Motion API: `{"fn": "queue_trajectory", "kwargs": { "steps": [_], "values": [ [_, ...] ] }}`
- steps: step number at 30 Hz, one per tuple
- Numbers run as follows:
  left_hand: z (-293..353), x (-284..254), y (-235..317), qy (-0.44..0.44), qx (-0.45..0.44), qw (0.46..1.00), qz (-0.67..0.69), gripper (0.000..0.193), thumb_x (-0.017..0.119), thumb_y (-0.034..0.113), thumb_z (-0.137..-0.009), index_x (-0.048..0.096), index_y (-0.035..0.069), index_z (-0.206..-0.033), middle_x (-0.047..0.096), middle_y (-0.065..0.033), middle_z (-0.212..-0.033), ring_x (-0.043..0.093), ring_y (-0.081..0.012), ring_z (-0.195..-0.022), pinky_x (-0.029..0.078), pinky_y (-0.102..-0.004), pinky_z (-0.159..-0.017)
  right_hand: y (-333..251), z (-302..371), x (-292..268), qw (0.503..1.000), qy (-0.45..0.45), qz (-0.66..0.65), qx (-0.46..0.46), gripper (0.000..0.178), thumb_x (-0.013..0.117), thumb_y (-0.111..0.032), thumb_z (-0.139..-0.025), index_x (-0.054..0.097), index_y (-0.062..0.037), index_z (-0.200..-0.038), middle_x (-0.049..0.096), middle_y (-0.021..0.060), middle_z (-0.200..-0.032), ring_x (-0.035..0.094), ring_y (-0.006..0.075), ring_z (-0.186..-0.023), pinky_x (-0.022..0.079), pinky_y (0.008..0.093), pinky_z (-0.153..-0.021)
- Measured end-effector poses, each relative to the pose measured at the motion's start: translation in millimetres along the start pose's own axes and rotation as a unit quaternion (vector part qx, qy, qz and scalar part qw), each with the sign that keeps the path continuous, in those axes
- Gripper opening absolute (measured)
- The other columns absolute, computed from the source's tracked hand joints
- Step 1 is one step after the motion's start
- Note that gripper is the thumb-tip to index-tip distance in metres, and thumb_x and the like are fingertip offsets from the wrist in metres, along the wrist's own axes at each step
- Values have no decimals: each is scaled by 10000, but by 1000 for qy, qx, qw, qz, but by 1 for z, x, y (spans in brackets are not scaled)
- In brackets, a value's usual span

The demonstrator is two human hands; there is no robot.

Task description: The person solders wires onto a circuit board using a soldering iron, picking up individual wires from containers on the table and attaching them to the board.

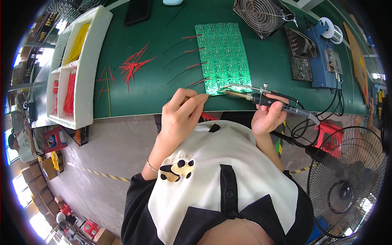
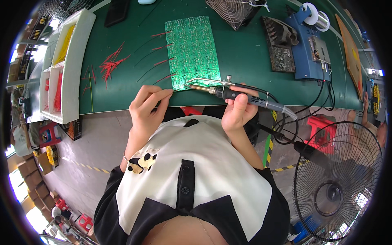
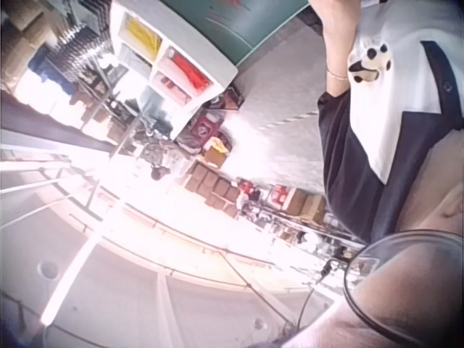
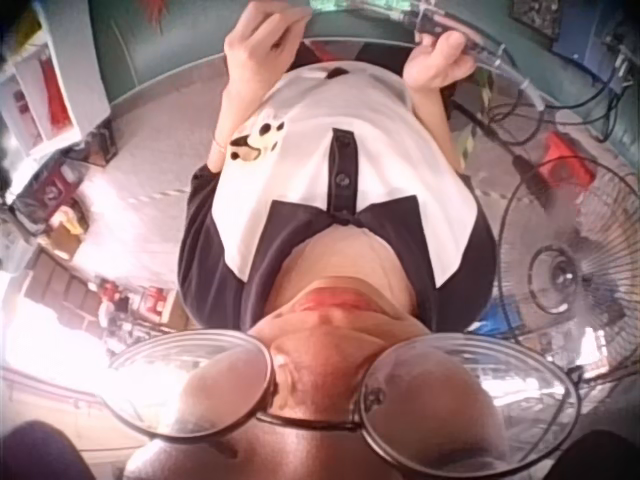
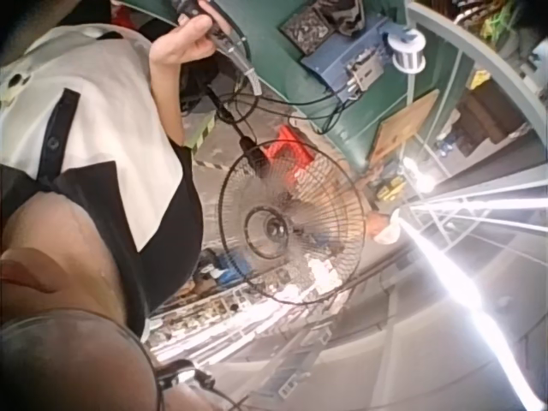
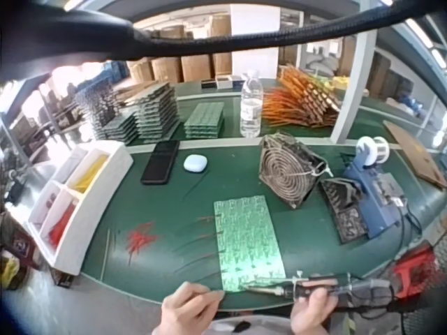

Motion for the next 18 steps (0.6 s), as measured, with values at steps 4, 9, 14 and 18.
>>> {"fn": "queue_trajectory", "kwargs": {
  "steps": [4, 9, 14, 18],
  "values": [
    [2, 6, -5, -7, -17, 1000, -5, 185, 671, -67, -655, 634, 33, -806, 503, -40, -745, 472, -115, -478, 396, -254, -430, 0, 1, 2, 999, -18, -28, -8, 282, 474, -244, -898, 525, 32, -875, 504, 65, -756, 408, 56, -537, 335, 179, -474],
    [5, 7, -7, 12, -18, 1000, -5, 199, 667, -73, -642, 634, 34, -806, 498, -37, -743, 459, -111, -461, 388, -254, -420, -5, 0, 6, 998, -43, 25, -24, 288, 451, -259, -903, 524, 16, -856, 462, 43, -711, 383, 57, -507, 345, 195, -439],
    [6, 8, -6, 12, -8, 1000, -16, 204, 674, -71, -634, 638, 32, -806, 493, -37, -742, 451, -106, -455, 382, -250, -416, -5, 0, 7, 998, -51, 23, -20, 288, 454, -254, -900, 525, 21, -854, 465, 54, -728, 397, 65, -514, 345, 196, -437],
    [7, 9, -7, 8, -5, 1000, -14, 204, 675, -71, -633, 640, 31, -807, 491, -37, -739, 444, -104, -452, 381, -249, -415, -4, 1, 7, 997, -70, 35, -16, 286, 459, -246, -900, 531, 31, -880, 489, 73, -787, 421, 72, -538, 355, 194, -452]
  ]
}}
Point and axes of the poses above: each hand's wrist, its own z-axis away from the middle knuckle, its own x-axis out of the palm, y = z × x, the point moved 5 cm from there along -z, towards the middle knuckle
